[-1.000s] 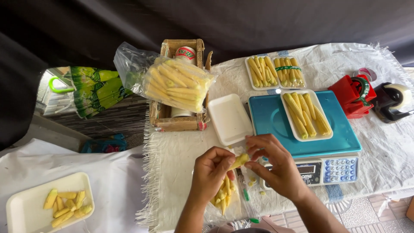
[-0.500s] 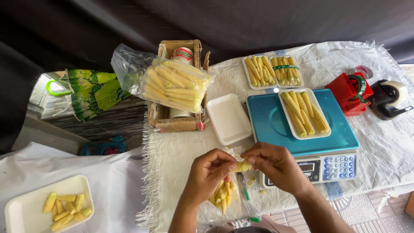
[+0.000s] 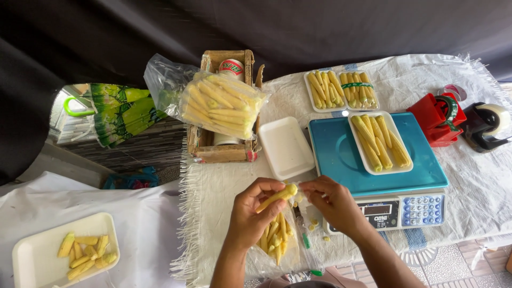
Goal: Trimming and packing baby corn into trays using a knife and a digital scale for weighing.
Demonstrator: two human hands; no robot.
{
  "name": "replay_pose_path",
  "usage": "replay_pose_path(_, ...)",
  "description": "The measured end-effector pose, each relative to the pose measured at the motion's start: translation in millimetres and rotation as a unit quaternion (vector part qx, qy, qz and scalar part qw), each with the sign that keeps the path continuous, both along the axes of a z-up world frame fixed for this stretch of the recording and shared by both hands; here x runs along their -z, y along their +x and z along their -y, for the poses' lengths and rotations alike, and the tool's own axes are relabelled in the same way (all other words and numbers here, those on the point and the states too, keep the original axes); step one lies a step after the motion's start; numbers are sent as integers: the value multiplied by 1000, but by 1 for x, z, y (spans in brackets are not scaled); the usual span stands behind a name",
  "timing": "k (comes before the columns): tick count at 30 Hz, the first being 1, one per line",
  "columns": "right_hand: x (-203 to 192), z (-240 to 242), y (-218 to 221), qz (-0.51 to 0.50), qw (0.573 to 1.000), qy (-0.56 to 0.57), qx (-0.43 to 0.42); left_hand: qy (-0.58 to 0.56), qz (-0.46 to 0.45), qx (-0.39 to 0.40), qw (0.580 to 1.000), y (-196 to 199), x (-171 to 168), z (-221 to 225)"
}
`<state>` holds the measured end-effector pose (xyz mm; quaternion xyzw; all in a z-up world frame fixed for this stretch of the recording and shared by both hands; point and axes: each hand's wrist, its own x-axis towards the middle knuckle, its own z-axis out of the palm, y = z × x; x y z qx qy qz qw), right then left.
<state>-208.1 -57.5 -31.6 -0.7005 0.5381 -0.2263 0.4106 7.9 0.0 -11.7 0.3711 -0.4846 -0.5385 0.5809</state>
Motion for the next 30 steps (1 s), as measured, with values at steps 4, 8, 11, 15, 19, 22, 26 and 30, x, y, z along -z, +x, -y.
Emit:
replay_pose_path(4,-18,-8,4,97,995,-2,12,-2,12,-7,1000,-2,0,0)
replay_pose_path(8,-22,-13,6,336,938,29,-85,-14,49,-12,999,-10,-11,-2)
replay_pose_path(11,-23,-13,5,323,944,42,-53,-67,63,-12,996,-14,-6,1)
replay_pose_path(15,-15,-10,-16,328,942,75,-19,-75,36,-45,995,-14,12,6)
replay_pose_path(19,-21,-9,-36,226,968,93,-60,-88,54,-36,994,-26,21,13)
replay_pose_path(22,-25,-4,-57,146,982,98,-67,-60,95,-22,993,-42,28,20)
replay_pose_path(26,-25,10,-102,54,991,72,-95,49,62,-71,994,-67,35,28)
replay_pose_path(30,-9,41,-163,-47,998,19,-26,142,91,-159,973,-76,39,37)
